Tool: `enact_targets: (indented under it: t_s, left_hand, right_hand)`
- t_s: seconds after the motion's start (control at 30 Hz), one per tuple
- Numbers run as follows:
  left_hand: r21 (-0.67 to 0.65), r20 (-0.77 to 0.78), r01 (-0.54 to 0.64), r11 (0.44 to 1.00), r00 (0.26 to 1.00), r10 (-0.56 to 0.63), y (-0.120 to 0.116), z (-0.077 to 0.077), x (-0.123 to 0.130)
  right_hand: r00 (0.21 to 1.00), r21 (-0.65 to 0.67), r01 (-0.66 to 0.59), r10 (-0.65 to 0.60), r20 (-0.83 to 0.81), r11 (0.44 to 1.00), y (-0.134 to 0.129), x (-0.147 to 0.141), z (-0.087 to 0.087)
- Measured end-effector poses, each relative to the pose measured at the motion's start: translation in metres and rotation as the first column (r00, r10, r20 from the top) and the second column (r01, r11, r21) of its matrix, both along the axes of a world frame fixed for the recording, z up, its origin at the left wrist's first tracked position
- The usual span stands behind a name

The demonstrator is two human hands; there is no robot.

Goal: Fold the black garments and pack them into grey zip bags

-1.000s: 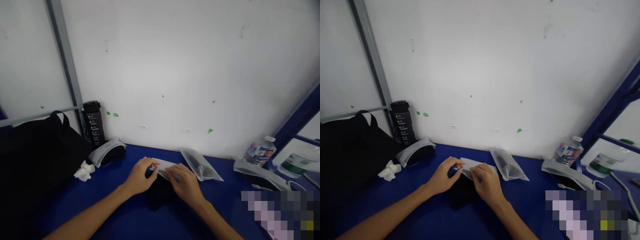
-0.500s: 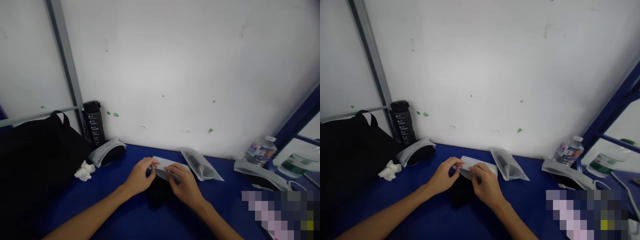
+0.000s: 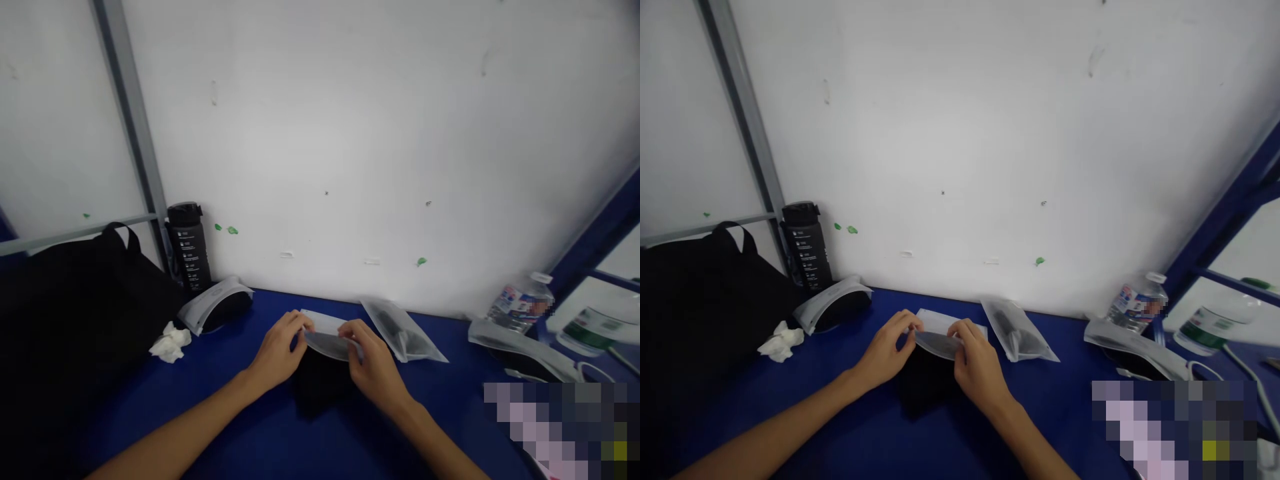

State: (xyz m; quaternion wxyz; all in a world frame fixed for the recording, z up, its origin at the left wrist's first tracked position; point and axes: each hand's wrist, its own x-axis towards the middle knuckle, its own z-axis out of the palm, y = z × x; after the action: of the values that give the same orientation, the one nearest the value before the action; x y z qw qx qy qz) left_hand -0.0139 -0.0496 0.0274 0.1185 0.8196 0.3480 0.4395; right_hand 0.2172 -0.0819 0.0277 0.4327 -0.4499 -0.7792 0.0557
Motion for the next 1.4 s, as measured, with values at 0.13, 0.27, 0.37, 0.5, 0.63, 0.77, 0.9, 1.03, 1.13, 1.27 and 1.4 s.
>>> enact_targets:
  t_s: [0.13, 0.27, 0.37, 0.5, 0.63, 0.77, 0.9, 1.03, 1.13, 1.27, 1.4]
  left_hand:
    - [0.006, -0.059, 0.041, 0.999, 0.997, -0.041, 0.001, 0.000, -0.001]
    - [-0.007, -0.093, 0.033, 0.999, 0.995, -0.034, 0.004, -0.005, 0.000]
    - [-0.007, -0.078, -0.022, 1.000, 0.997, 0.021, 0.006, -0.008, 0.000]
    - [-0.015, -0.031, -0.088, 0.996, 0.996, 0.087, 0.011, -0.012, -0.003]
    - [-0.029, 0.008, -0.151, 0.988, 0.988, 0.151, 0.015, -0.018, -0.004]
    - [-0.031, 0.015, -0.173, 0.984, 0.985, 0.173, 0.016, -0.021, -0.003]
    - [-0.048, 0.014, -0.173, 0.984, 0.985, 0.174, 0.016, -0.020, -0.004]
    - [-0.086, 0.004, -0.187, 0.979, 0.982, 0.188, 0.017, -0.019, -0.005]
    - [-0.116, -0.003, -0.193, 0.974, 0.981, 0.194, 0.018, -0.018, -0.006]
    - [-0.140, -0.012, -0.194, 0.971, 0.981, 0.195, 0.019, -0.018, -0.007]
    - [-0.128, -0.014, -0.198, 0.972, 0.980, 0.198, 0.019, -0.020, -0.006]
  right_hand:
    - [0.999, 0.049, -0.033, 0.033, -0.013, 0.998, 0.000, 0.000, 0.000]
    - [0.997, 0.071, -0.066, 0.063, 0.035, 0.995, -0.001, 0.000, 0.000]
    - [0.996, 0.134, -0.068, 0.059, 0.064, 0.989, -0.006, -0.001, 0.007]
    - [0.959, 0.069, -0.240, 0.225, 0.173, 0.968, -0.018, -0.002, 0.022]
    - [0.871, -0.178, -0.380, 0.416, 0.262, 0.907, -0.027, -0.012, 0.024]
    - [0.855, -0.236, -0.381, 0.438, 0.277, 0.894, -0.029, -0.020, 0.017]
    - [0.857, -0.262, -0.350, 0.420, 0.297, 0.899, -0.028, -0.016, 0.019]
    - [0.837, -0.345, -0.347, 0.454, 0.305, 0.872, -0.025, -0.010, 0.020]
    - [0.833, -0.367, -0.341, 0.459, 0.309, 0.865, -0.023, -0.011, 0.017]
    - [0.858, -0.328, -0.294, 0.399, 0.324, 0.898, -0.022, -0.013, 0.016]
    - [0.863, -0.319, -0.221, 0.338, 0.375, 0.921, -0.021, -0.014, 0.018]
